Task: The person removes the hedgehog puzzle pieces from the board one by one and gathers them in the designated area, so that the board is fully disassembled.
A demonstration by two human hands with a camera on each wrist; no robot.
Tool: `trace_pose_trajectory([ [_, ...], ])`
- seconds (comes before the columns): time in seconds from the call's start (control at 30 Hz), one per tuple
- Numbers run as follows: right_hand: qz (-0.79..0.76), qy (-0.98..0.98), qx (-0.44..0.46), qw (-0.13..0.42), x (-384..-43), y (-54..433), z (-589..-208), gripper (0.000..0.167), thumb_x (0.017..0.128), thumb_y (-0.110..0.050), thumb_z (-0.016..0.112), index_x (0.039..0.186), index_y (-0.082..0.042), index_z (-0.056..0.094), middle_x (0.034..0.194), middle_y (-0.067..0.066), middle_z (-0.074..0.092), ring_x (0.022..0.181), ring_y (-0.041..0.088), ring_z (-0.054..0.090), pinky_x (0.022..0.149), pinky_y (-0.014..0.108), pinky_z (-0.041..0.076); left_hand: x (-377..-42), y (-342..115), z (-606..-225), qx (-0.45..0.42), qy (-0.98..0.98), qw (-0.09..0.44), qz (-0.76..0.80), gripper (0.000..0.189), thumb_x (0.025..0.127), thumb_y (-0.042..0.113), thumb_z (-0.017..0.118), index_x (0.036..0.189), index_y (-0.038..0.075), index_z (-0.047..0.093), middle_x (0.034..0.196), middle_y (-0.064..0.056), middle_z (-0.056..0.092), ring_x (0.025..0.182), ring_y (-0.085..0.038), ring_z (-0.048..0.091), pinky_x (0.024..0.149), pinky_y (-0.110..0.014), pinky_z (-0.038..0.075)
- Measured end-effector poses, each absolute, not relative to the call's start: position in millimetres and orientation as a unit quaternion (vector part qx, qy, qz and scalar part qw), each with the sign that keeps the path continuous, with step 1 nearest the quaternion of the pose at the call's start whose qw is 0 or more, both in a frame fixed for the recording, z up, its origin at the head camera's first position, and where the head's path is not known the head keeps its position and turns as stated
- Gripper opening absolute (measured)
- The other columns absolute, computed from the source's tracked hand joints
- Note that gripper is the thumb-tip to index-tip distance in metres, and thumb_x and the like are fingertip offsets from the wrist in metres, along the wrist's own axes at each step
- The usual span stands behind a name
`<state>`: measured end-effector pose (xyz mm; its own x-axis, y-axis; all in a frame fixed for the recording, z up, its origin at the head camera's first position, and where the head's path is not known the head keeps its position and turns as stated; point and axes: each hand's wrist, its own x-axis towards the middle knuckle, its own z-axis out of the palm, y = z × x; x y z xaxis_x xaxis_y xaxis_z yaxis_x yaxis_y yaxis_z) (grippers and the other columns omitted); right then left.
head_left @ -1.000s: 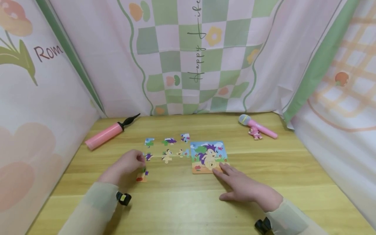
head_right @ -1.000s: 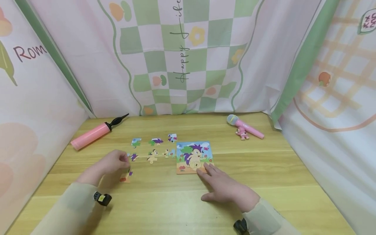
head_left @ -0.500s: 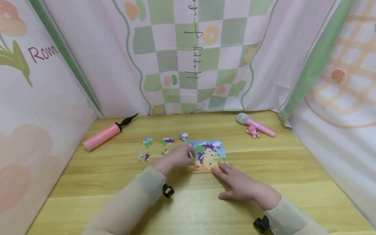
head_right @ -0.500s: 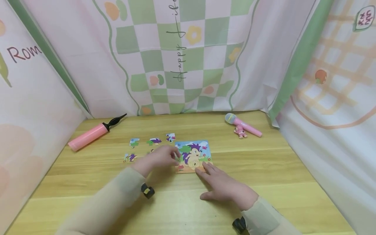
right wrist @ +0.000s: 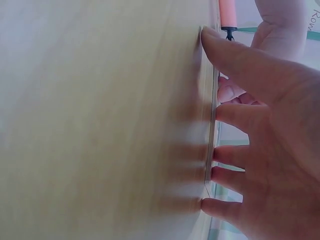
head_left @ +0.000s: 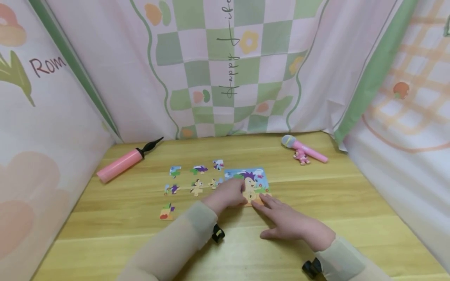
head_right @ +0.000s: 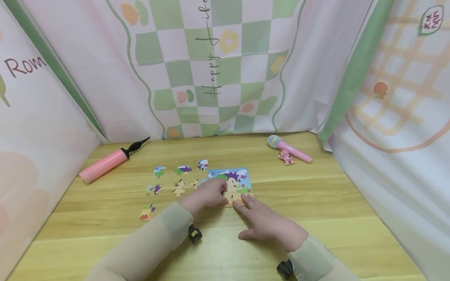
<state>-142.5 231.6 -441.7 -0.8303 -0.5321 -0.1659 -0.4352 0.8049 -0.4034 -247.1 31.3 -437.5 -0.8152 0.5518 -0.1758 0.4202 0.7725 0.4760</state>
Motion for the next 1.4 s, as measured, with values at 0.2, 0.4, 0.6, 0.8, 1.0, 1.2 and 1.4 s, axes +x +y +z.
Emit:
trace_pose_trajectory([
  [0.2, -0.176, 0.939, -0.266, 0.129, -141, 232, -441, 0.088, 0.086, -0.051, 0.071, 0.155, -0.015, 0.031, 0.158, 0.027, 0.017, 0.143, 0.047, 0.018, 0.109, 0.063, 0.023, -249, 31, -441, 0.260, 0.926, 0.156, 0.224, 0.029, 0.080, 0.025, 0.081, 0.094, 0.014, 0.059, 0.085, 0.003, 0.057, 0.077, -0.015, 0.054, 0.069, -0.031, 0.047],
  [0.4, -0.168, 0.933, -0.299, 0.114, -141, 233, -442, 0.083, 0.086, -0.052, 0.070, 0.154, -0.021, 0.035, 0.155, 0.033, 0.017, 0.140, 0.052, 0.018, 0.105, 0.068, 0.024, -250, 30, -442, 0.259, 0.922, 0.161, 0.237, 0.028, 0.080, 0.024, 0.081, 0.093, 0.015, 0.058, 0.086, 0.003, 0.057, 0.077, -0.015, 0.054, 0.068, -0.030, 0.046],
  [0.6, -0.167, 0.934, -0.293, 0.121, -141, 233, -443, 0.081, 0.086, -0.053, 0.069, 0.154, -0.024, 0.036, 0.156, 0.032, 0.016, 0.142, 0.050, 0.016, 0.106, 0.068, 0.023, -251, 30, -441, 0.253, 0.916, 0.170, 0.262, 0.027, 0.081, 0.020, 0.080, 0.092, 0.013, 0.057, 0.085, 0.002, 0.057, 0.074, -0.015, 0.054, 0.063, -0.029, 0.046],
  [0.8, -0.168, 0.933, -0.292, 0.122, -141, 233, -445, 0.081, 0.085, -0.053, 0.069, 0.154, -0.025, 0.036, 0.156, 0.031, 0.016, 0.142, 0.050, 0.015, 0.106, 0.068, 0.023, -252, 29, -442, 0.232, 0.908, 0.189, 0.294, 0.025, 0.082, 0.018, 0.079, 0.092, 0.012, 0.057, 0.085, -0.001, 0.057, 0.068, -0.017, 0.055, 0.055, -0.030, 0.048],
  [1.0, -0.165, 0.936, -0.285, 0.127, -141, 233, -445, 0.082, 0.085, -0.053, 0.070, 0.154, -0.026, 0.035, 0.157, 0.030, 0.015, 0.143, 0.049, 0.014, 0.107, 0.067, 0.022, -255, 30, -443, 0.227, 0.902, 0.184, 0.316, 0.020, 0.084, 0.016, 0.077, 0.090, 0.011, 0.058, 0.085, -0.002, 0.058, 0.072, -0.017, 0.055, 0.060, -0.030, 0.048],
  [1.2, -0.166, 0.936, -0.281, 0.130, -141, 233, -444, 0.082, 0.085, -0.053, 0.070, 0.154, -0.026, 0.035, 0.157, 0.029, 0.014, 0.143, 0.049, 0.014, 0.107, 0.067, 0.022, -257, 28, -441, 0.220, 0.888, 0.181, 0.360, 0.015, 0.085, 0.009, 0.075, 0.089, 0.008, 0.060, 0.083, -0.003, 0.059, 0.071, -0.017, 0.057, 0.063, -0.029, 0.049],
  [1.4, -0.168, 0.936, -0.277, 0.139, -141, 233, -442, 0.082, 0.085, -0.055, 0.069, 0.154, -0.028, 0.034, 0.158, 0.029, 0.014, 0.143, 0.049, 0.014, 0.107, 0.067, 0.022, -261, 12, -438, 0.199, 0.871, 0.186, 0.408, 0.010, 0.086, 0.006, 0.071, 0.093, 0.008, 0.064, 0.086, -0.003, 0.062, 0.071, -0.018, 0.060, 0.063, -0.030, 0.052],
])
